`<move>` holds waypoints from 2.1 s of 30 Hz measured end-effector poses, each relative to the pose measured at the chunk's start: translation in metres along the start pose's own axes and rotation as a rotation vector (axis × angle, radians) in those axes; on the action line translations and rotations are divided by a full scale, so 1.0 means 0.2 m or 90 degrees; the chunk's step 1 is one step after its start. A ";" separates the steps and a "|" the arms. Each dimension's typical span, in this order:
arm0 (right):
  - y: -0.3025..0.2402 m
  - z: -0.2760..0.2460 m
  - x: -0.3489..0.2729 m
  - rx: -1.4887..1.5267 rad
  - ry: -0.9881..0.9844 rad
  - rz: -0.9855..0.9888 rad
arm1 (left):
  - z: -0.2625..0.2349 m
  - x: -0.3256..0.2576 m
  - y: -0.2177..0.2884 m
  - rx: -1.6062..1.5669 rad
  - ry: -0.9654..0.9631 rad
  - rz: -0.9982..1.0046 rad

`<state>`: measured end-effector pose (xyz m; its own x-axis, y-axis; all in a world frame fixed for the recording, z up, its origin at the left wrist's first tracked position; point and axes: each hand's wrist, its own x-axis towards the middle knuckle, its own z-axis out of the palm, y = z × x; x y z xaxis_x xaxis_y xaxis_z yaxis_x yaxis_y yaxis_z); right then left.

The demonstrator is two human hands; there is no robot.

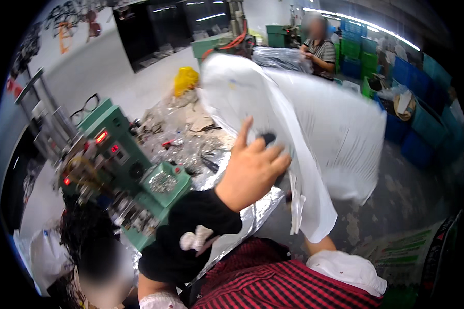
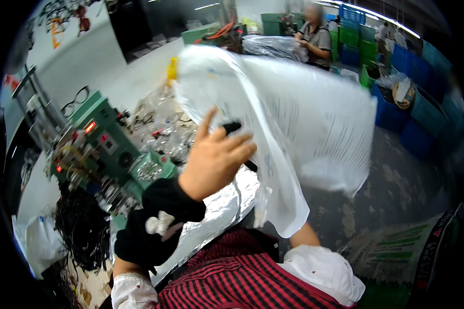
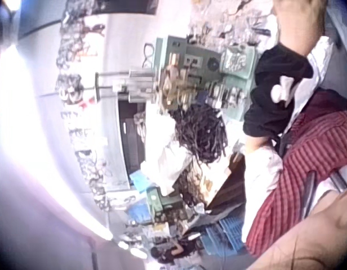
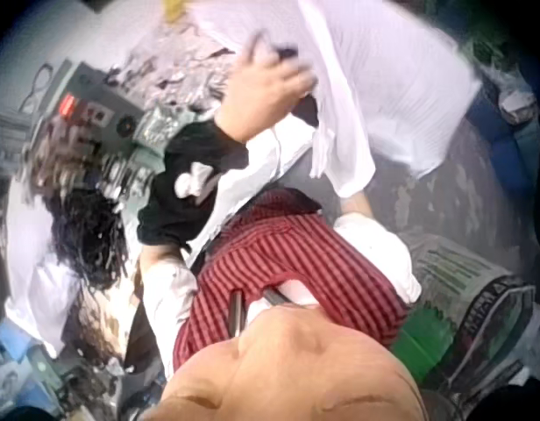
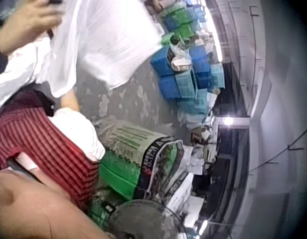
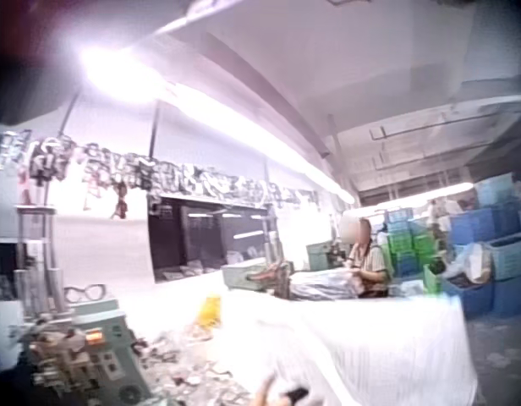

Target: The person assembles eyeglasses by inserting small metal components into black frames using a green press machine. They repeatedly pick up frames and components, position them in the machine, and operate the press to secure the parts.

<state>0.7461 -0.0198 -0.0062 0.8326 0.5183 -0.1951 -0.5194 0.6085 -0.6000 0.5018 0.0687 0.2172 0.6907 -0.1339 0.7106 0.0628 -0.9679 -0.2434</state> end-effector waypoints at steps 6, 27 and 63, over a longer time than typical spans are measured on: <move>0.51 -1.34 0.07 -0.087 0.395 0.321 | 0.92 -0.36 -0.08 -0.126 -0.269 0.002; 0.32 -0.15 0.40 -1.192 -0.758 0.222 | 1.36 -0.69 0.26 -0.447 -0.667 0.041; 0.34 -0.46 0.06 -1.455 -0.667 -0.241 | 0.29 -1.59 0.19 -0.122 -0.339 -0.741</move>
<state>0.7386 -0.0286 -0.1210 0.1418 0.9835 -0.1126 0.9768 -0.1575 -0.1451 0.3271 0.0873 -0.0568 0.5025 0.8609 0.0799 0.7446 -0.4779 0.4659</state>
